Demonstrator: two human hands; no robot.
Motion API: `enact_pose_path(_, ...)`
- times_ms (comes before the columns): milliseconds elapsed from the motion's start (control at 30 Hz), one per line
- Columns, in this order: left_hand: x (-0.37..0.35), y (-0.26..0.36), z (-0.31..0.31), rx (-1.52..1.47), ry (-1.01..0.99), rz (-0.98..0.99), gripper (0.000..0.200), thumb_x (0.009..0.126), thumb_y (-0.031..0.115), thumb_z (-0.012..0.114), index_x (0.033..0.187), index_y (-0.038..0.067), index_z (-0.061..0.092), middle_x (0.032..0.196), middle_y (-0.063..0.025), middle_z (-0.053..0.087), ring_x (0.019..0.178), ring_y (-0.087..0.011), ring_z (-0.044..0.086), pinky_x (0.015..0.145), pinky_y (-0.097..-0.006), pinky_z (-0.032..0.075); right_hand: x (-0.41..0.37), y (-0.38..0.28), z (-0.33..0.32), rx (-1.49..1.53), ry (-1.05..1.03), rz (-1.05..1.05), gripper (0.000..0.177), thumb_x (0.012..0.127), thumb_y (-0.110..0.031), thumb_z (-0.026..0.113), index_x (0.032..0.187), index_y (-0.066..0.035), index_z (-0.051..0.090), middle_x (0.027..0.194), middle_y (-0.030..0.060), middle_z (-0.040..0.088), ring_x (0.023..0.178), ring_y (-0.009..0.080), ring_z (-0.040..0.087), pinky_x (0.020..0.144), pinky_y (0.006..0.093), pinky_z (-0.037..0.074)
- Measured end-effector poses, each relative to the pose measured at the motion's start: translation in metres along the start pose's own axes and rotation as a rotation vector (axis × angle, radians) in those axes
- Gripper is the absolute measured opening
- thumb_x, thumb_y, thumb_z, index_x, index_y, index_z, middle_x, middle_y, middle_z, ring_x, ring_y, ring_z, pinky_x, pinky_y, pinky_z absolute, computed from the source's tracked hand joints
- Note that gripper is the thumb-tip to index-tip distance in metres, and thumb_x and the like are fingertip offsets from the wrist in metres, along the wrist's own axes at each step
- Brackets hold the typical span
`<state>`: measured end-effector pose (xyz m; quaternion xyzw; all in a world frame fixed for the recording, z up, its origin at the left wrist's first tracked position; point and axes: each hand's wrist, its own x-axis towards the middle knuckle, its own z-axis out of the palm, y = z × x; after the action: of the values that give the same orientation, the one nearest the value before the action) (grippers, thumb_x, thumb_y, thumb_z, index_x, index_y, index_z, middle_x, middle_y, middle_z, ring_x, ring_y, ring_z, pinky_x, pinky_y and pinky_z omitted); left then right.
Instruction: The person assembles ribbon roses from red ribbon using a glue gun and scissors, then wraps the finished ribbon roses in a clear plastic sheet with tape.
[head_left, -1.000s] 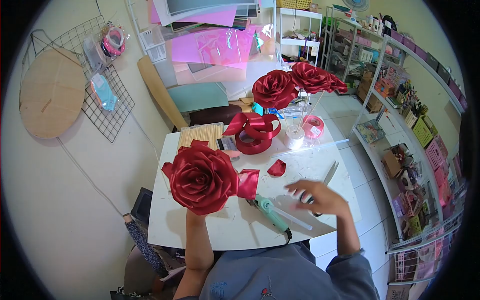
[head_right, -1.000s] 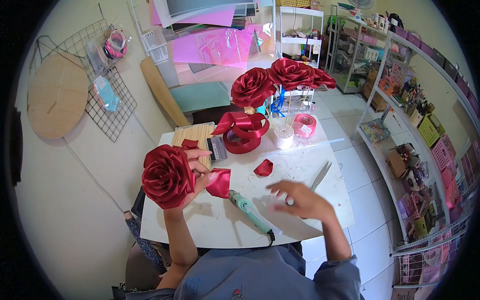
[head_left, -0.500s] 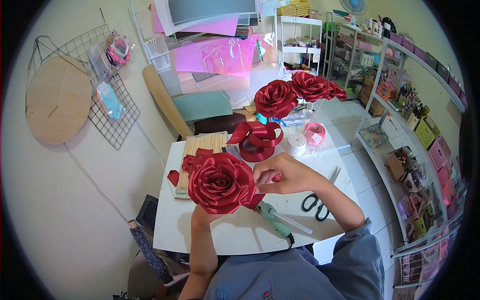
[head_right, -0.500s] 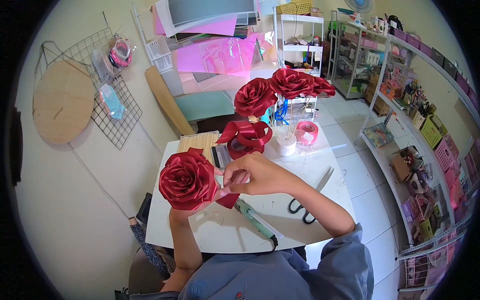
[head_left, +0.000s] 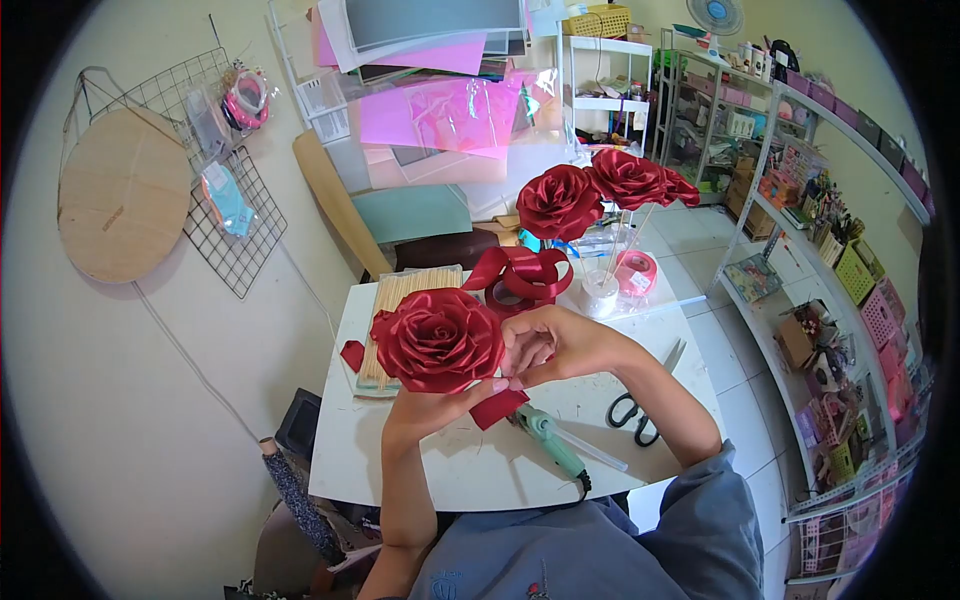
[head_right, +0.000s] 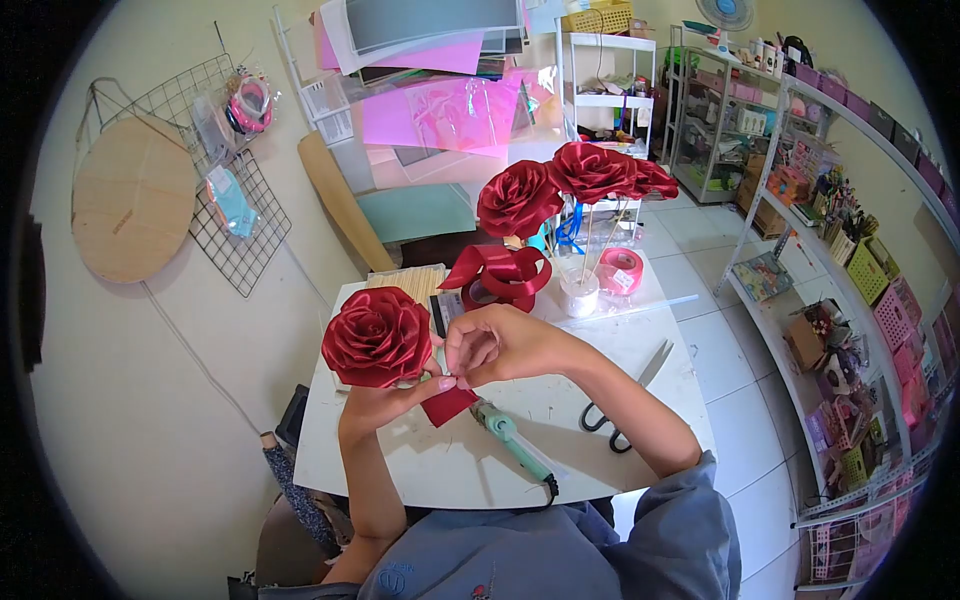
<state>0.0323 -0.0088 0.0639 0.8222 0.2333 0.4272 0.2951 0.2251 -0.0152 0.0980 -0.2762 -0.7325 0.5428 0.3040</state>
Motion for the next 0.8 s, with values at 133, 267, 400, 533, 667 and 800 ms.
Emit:
enact_pose_path(133, 0.003, 0.013, -0.001, -0.169, 0.075, -0.231, 0.032, 0.070, 0.009, 0.061, 0.098, 0.000, 0.046, 0.070, -0.0020, 0.054, 0.061, -0.0042, 0.045, 0.054, -0.0192, 0.038, -0.003, -0.005, -0.004, -0.064, 0.049, 0.053, 0.019, 0.059, 0.005, 0.056, 0.077, 0.001, 0.053, 0.069, 0.0056, 0.056, 0.062, 0.0097, 0.056, 0.056, 0.0190, 0.044)
enact_pose_path(267, 0.005, 0.004, -0.014, -0.499, 0.325, -0.238, 0.024, 0.083, 0.012, 0.040, 0.098, -0.005, 0.045, 0.075, -0.0080, 0.053, 0.060, -0.0054, 0.038, 0.053, -0.0176, 0.033, -0.014, -0.014, -0.021, -0.034, 0.253, 0.025, 0.028, 0.056, 0.003, 0.057, 0.084, 0.001, 0.056, 0.067, 0.0069, 0.056, 0.059, 0.0106, 0.055, 0.055, 0.0202, 0.044)
enact_pose_path(400, 0.009, 0.008, -0.015, -0.690, 0.438, -0.231, 0.028, 0.087, 0.014, 0.031, 0.100, -0.008, 0.044, 0.072, -0.0099, 0.053, 0.057, -0.0048, 0.032, 0.051, -0.0166, 0.029, -0.022, -0.032, -0.027, -0.001, 0.585, -0.079, 0.034, 0.053, 0.009, 0.055, 0.087, 0.003, 0.058, 0.066, 0.0050, 0.054, 0.059, 0.0104, 0.055, 0.059, 0.0214, 0.046)
enact_pose_path(533, 0.013, 0.010, -0.002, -0.712, 0.496, -0.142, 0.029, 0.087, 0.014, 0.030, 0.102, -0.007, 0.042, 0.072, -0.0100, 0.053, 0.059, -0.0054, 0.034, 0.054, -0.0176, 0.031, -0.018, -0.039, -0.021, 0.095, 0.644, -0.189, 0.034, 0.054, 0.009, 0.054, 0.088, 0.003, 0.057, 0.067, 0.0055, 0.054, 0.061, 0.0120, 0.055, 0.061, 0.0235, 0.048)
enact_pose_path(667, 0.014, 0.012, 0.009, -0.537, 0.481, -0.024, 0.028, 0.087, 0.015, 0.029, 0.102, -0.006, 0.042, 0.076, -0.0093, 0.054, 0.061, -0.0075, 0.037, 0.062, -0.0195, 0.033, -0.015, -0.046, -0.004, 0.201, 0.650, -0.205, 0.035, 0.056, 0.010, 0.055, 0.090, 0.003, 0.055, 0.069, 0.0049, 0.052, 0.063, 0.0134, 0.056, 0.061, 0.0247, 0.049)
enact_pose_path(800, 0.007, 0.016, 0.014, -0.176, 0.478, 0.011, 0.025, 0.085, 0.013, 0.032, 0.101, -0.003, 0.042, 0.081, -0.0051, 0.055, 0.068, -0.0104, 0.042, 0.070, -0.0241, 0.035, -0.020, -0.049, 0.017, 0.164, 0.659, -0.239, 0.034, 0.059, 0.007, 0.058, 0.092, 0.001, 0.054, 0.071, 0.0031, 0.053, 0.065, 0.0097, 0.054, 0.059, 0.0205, 0.046)
